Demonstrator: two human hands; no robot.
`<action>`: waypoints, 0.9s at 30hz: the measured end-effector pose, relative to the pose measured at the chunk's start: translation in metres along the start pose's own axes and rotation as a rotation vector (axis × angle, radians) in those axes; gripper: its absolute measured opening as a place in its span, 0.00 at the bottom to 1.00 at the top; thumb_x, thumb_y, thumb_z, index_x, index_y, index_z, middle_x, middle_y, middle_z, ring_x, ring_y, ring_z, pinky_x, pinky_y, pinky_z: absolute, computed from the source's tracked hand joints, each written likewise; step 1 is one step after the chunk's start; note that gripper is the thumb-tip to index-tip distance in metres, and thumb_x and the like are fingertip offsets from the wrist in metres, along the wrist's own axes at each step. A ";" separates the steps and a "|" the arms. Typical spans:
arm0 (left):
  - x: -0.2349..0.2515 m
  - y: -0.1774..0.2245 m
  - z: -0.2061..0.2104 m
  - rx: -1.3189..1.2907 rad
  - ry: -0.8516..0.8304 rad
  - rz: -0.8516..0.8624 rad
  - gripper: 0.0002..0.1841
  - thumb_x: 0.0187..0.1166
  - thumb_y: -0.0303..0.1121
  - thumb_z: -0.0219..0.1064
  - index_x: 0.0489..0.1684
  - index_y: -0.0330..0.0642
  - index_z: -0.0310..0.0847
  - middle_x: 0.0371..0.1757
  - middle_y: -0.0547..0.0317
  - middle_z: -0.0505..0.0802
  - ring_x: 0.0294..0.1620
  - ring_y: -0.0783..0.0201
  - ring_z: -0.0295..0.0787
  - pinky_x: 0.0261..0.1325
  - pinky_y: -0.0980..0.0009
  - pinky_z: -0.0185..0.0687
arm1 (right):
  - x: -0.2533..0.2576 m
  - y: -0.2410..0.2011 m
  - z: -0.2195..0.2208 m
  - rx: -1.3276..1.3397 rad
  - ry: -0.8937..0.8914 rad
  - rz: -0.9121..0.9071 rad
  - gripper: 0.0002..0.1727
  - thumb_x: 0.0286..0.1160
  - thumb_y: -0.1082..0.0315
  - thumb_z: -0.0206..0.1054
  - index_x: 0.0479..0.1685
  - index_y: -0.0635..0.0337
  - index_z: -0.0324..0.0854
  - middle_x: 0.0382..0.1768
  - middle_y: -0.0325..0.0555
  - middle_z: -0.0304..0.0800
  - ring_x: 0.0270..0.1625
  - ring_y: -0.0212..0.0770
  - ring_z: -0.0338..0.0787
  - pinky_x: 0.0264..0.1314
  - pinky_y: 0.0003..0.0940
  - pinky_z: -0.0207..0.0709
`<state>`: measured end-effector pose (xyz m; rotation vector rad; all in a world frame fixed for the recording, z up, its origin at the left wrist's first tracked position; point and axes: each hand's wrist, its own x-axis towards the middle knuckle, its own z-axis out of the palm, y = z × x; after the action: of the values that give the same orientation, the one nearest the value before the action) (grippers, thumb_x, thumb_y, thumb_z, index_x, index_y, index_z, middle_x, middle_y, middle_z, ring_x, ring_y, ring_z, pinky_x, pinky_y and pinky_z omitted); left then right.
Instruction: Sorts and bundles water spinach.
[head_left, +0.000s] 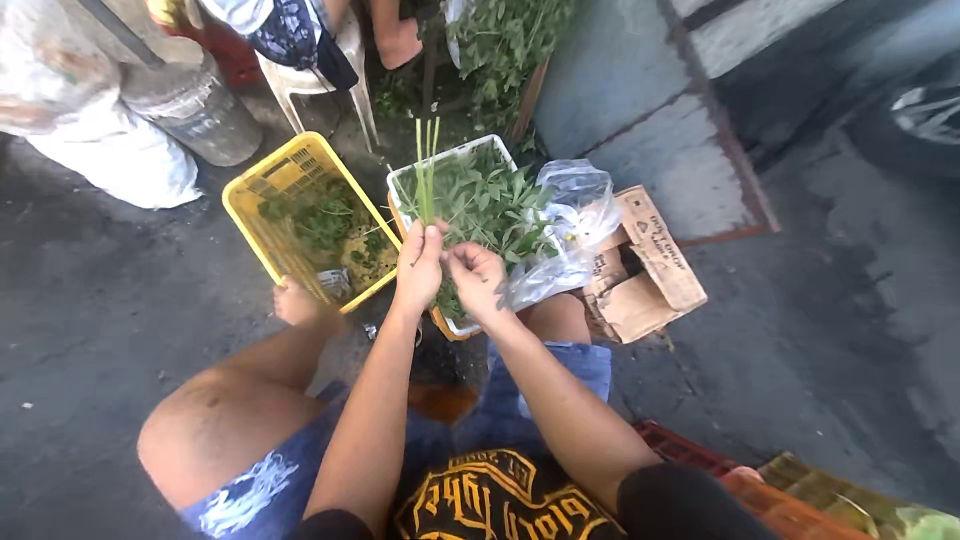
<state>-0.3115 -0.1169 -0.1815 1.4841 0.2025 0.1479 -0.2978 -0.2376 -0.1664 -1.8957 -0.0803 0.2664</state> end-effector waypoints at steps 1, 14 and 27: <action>0.000 0.000 -0.003 -0.020 0.001 -0.034 0.20 0.95 0.50 0.42 0.60 0.53 0.79 0.34 0.62 0.82 0.26 0.68 0.75 0.25 0.73 0.73 | 0.001 0.002 0.004 -0.020 -0.016 -0.014 0.09 0.83 0.62 0.68 0.40 0.57 0.88 0.25 0.40 0.88 0.26 0.35 0.85 0.33 0.38 0.82; 0.012 -0.053 -0.020 -0.442 0.271 -0.410 0.18 0.97 0.43 0.41 0.51 0.48 0.79 0.39 0.62 0.86 0.37 0.67 0.84 0.41 0.67 0.86 | 0.023 0.039 0.047 -0.230 -0.123 0.033 0.12 0.83 0.58 0.67 0.44 0.56 0.87 0.30 0.43 0.92 0.35 0.41 0.92 0.44 0.48 0.87; 0.036 -0.086 -0.077 -0.441 0.551 -0.521 0.19 0.97 0.46 0.42 0.49 0.49 0.78 0.22 0.64 0.75 0.16 0.67 0.69 0.21 0.70 0.75 | 0.244 0.177 -0.003 -1.173 -0.285 -0.302 0.11 0.76 0.69 0.67 0.49 0.48 0.94 0.76 0.50 0.80 0.79 0.61 0.75 0.76 0.65 0.72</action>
<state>-0.2962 -0.0412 -0.2745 0.8867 0.9312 0.1631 -0.0738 -0.2544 -0.3670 -2.9322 -0.8654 0.3083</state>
